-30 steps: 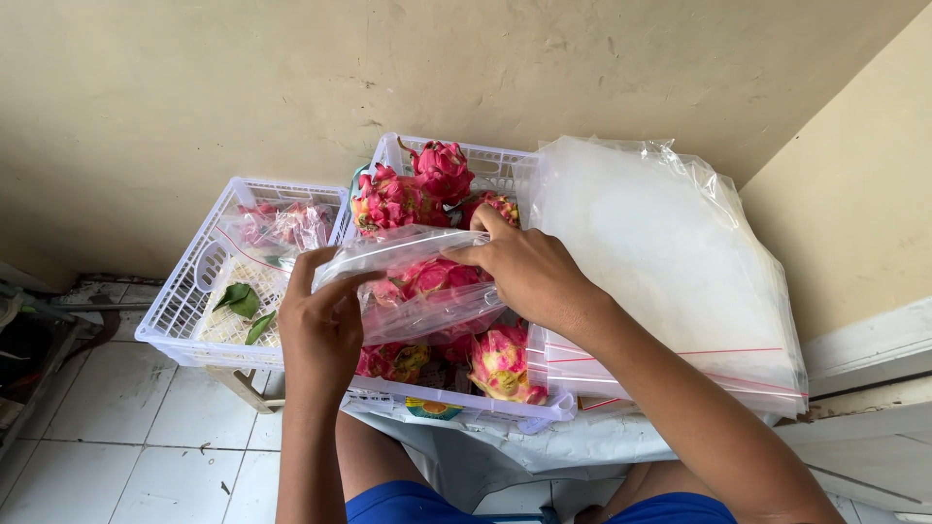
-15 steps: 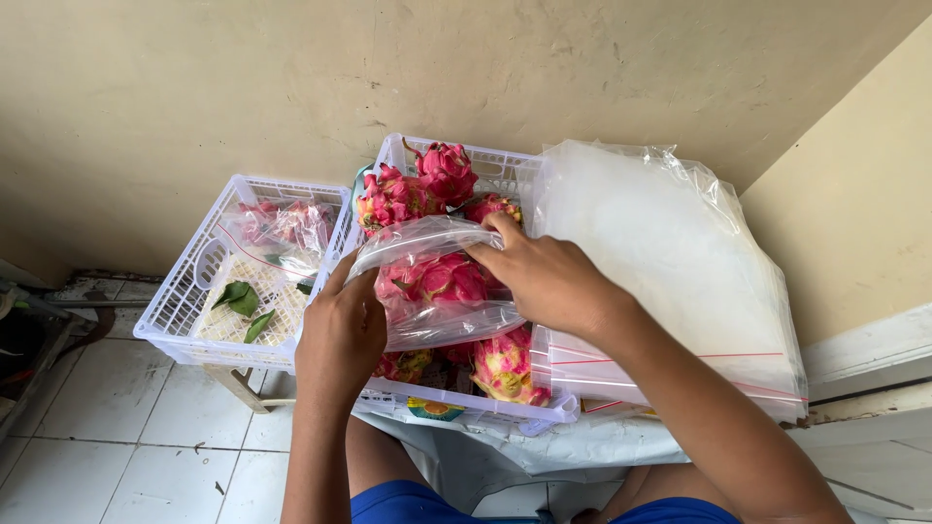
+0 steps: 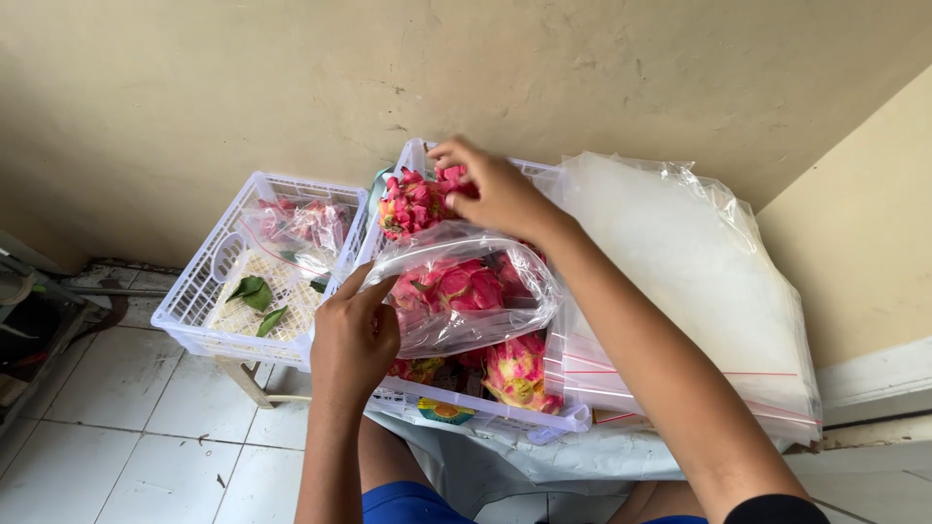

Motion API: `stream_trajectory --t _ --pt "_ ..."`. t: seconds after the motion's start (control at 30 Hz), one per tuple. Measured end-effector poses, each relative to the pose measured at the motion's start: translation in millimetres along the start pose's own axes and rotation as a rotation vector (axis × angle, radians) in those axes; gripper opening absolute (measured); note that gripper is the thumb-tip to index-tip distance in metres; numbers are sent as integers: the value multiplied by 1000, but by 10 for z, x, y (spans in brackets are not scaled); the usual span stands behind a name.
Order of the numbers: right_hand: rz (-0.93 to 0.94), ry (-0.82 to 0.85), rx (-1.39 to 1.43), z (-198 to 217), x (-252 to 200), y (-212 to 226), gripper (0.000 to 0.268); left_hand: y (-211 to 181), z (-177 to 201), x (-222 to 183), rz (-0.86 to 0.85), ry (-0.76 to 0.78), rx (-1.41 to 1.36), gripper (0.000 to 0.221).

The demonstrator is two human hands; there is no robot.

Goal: Packing dragon fruits into individual plastic zip-lock bags from a plastic crate.

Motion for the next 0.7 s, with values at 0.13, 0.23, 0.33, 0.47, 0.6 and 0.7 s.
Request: stream_trajectory --t 0.13,0.23,0.33,0.47,0.6,0.7 --pt "106 52 -433 -376 167 -104 95 -56 11 10 -21 -25 1 41" --pt "15 105 -693 -619 266 -331 114 -24 -8 -10 -34 -27 41 41" --pt "-60 106 -584 -613 308 -416 131 -23 -21 15 -43 -34 51 39" --pt "-41 18 -322 -506 175 -291 93 -26 -31 -4 -30 -27 61 39" --pt "-53 -23 -313 -494 222 -362 85 33 -59 -9 2 -12 78 39" --pt "-30 -76 -326 -341 162 -282 78 2 -65 27 4 -1 98 36"
Point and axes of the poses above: each hand's wrist, its own x-axis towards the middle knuckle, its own z-axis out of the back of the hand, y = z × x, the point moved 10 cm from there along x, towards the middle knuckle, and after that the axes turned 3 degrees about -z, right-handed, at the moved point
